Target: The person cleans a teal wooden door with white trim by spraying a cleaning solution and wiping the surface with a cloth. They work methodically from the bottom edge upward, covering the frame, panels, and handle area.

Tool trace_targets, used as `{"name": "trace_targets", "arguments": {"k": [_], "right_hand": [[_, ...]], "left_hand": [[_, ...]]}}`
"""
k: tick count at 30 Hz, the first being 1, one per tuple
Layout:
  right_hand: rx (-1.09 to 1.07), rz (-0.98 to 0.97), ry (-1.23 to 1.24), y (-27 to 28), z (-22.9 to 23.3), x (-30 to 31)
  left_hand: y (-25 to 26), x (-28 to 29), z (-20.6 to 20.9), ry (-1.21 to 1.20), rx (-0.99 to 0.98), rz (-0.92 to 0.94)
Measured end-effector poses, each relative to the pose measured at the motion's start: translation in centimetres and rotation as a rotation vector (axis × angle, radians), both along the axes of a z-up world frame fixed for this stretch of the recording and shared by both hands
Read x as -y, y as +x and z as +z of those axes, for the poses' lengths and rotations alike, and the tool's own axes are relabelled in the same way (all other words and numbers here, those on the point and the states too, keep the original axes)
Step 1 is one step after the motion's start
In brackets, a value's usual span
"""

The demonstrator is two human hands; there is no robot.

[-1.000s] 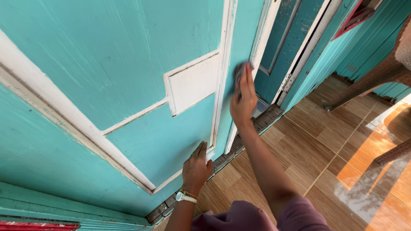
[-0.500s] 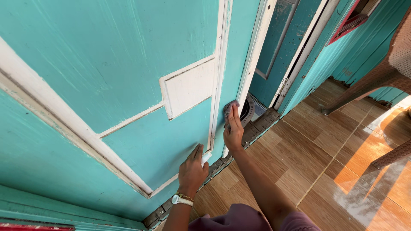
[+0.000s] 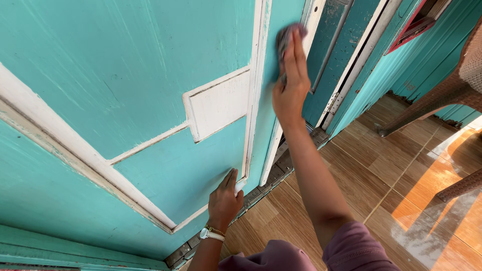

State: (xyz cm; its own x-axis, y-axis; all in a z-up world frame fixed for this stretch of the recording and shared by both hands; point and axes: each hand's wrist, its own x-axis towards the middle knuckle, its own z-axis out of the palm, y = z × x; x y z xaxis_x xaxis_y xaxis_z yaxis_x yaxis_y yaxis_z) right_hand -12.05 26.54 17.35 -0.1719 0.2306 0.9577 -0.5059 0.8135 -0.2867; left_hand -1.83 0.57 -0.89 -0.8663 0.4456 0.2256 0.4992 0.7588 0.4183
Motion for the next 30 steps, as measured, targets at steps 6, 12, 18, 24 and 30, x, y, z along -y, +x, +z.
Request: {"name": "trace_targets", "arguments": {"k": [6, 12, 18, 24, 30], "right_hand": [[0.281, -0.078, -0.039, 3.6, -14.7, 3.2], [0.338, 0.003, -0.089, 3.5, -14.9, 3.5], [0.042, -0.027, -0.066, -0.8, 1.7, -0.2], [0.04, -0.073, -0.053, -0.6, -2.1, 1.3], [0.273, 0.038, 0.05, 4.2, -14.7, 4.5]], "left_hand": [[0.2, 0.0, 1.2, 0.008, -0.017, 0.03], [0.7, -0.4, 0.7, 0.041, -0.046, -0.002], [0.3, -0.3, -0.4, 0.077, -0.129, -0.04], [0.2, -0.1, -0.1, 0.106, -0.067, -0.031], [0.3, -0.1, 0.2, 0.153, -0.111, -0.035]]}}
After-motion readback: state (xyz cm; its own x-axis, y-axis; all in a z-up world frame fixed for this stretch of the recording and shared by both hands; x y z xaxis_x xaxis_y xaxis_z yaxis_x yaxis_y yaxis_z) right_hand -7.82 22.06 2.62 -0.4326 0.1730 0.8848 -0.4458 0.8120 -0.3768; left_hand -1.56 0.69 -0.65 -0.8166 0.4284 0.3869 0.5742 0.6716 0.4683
